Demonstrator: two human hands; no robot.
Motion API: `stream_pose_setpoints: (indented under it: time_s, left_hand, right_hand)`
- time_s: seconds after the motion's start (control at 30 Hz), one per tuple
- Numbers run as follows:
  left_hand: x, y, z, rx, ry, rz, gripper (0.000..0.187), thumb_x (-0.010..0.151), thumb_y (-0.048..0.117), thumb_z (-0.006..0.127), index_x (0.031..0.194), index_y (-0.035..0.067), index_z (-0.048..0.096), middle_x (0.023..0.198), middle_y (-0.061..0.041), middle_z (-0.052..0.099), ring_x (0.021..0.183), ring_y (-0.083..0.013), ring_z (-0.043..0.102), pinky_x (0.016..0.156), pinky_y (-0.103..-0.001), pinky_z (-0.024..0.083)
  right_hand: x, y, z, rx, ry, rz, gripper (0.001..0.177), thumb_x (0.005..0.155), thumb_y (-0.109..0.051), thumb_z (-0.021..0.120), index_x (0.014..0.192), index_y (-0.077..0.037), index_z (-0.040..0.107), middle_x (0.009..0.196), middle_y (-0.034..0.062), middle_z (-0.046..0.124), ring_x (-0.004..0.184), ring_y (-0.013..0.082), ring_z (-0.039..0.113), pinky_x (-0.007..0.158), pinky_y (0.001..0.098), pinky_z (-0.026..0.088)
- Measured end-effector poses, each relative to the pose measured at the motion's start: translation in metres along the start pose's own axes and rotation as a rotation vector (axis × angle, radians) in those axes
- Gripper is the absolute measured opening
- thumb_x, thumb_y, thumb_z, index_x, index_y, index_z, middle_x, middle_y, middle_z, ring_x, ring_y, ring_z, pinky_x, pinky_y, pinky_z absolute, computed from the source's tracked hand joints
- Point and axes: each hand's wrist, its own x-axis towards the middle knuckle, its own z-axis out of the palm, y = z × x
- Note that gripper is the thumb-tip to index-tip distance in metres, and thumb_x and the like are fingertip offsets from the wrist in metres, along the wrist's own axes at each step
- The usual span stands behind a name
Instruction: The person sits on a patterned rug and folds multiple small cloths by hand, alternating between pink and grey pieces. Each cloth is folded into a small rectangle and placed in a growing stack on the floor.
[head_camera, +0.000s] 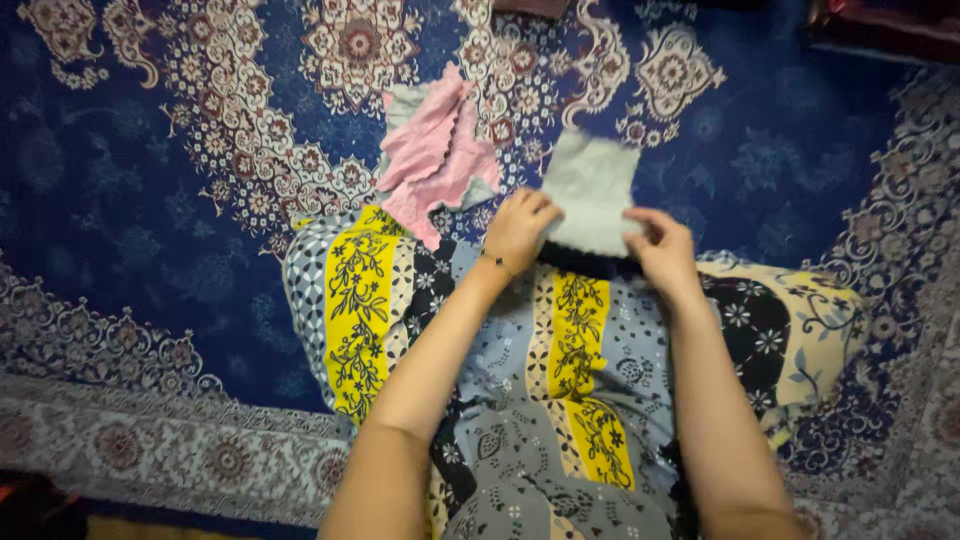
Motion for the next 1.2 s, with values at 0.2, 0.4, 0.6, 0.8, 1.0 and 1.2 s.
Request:
stream_pose_setpoints:
  time_s: [0.2, 0.4, 0.6, 0.8, 1.0, 1.2]
  left_hand:
    - [-0.044, -0.009, 0.018, -0.066, -0.188, -0.137, 0.027, 0.079, 0.016, 0.076, 0.104, 0.022, 0.069, 0.119, -0.001, 0.065, 0.120, -0.0267, 0.058, 0.095, -0.042, 0.050]
    - [-0.019, -0.059, 0.001, 0.360, -0.196, -0.460, 0.074, 0.087, 0.062, 0.063, 0.153, 0.036, 0.042, 0.155, -0.018, 0.038, 0.142, -0.0439, 0.031, 0.111, -0.064, 0.029]
    - [-0.008, -0.147, -0.045, 0.572, -0.311, -0.633, 0.070, 0.100, 0.061, 0.050, 0.162, 0.034, 0.030, 0.165, -0.009, 0.032, 0.152, -0.0355, 0.027, 0.117, -0.067, 0.020]
    - [-0.001, -0.167, -0.088, 0.541, -0.149, -0.781, 0.070, 0.098, 0.064, 0.053, 0.157, 0.029, 0.040, 0.168, -0.007, 0.025, 0.154, -0.0381, 0.014, 0.120, -0.068, 0.009]
    - [0.001, -0.095, -0.022, 0.527, -0.100, -0.509, 0.080, 0.087, 0.048, 0.071, 0.158, 0.026, 0.041, 0.163, -0.017, 0.030, 0.149, -0.0416, 0.023, 0.114, -0.067, 0.018]
    - [0.012, -0.048, 0.045, 0.150, 0.038, -0.345, 0.076, 0.083, 0.035, 0.080, 0.149, 0.014, 0.048, 0.151, -0.010, 0.047, 0.143, -0.0320, 0.040, 0.119, -0.056, 0.027]
  right_hand:
    - [0.007, 0.046, 0.008, -0.462, -0.028, -0.153, 0.028, 0.086, -0.020, 0.077, 0.110, -0.006, 0.077, 0.094, 0.0133, 0.074, 0.084, 0.0295, 0.071, 0.078, 0.0411, 0.056]
    - [0.019, 0.031, 0.019, -0.566, -0.026, -0.144, 0.047, 0.080, -0.029, 0.082, 0.118, -0.005, 0.069, 0.105, 0.0195, 0.068, 0.099, 0.0375, 0.066, 0.087, 0.0460, 0.053]
    - [0.021, 0.026, 0.025, -0.516, 0.031, -0.157, 0.051, 0.080, -0.028, 0.081, 0.121, -0.004, 0.066, 0.104, 0.0189, 0.066, 0.095, 0.0366, 0.066, 0.084, 0.0458, 0.053]
    - [0.026, 0.019, 0.027, -0.499, 0.060, -0.110, 0.042, 0.083, -0.029, 0.080, 0.116, -0.005, 0.068, 0.099, 0.0160, 0.069, 0.093, 0.0329, 0.068, 0.084, 0.0437, 0.054]
    - [0.044, 0.017, 0.025, -0.365, 0.226, 0.028, 0.049, 0.085, -0.034, 0.079, 0.122, -0.005, 0.065, 0.093, 0.0133, 0.073, 0.090, 0.0298, 0.071, 0.083, 0.0429, 0.054]
    - [0.067, 0.027, 0.043, -0.229, 0.339, -0.236, 0.053, 0.083, -0.023, 0.082, 0.127, -0.002, 0.061, 0.101, 0.0149, 0.061, 0.081, 0.0305, 0.065, 0.074, 0.0410, 0.054]
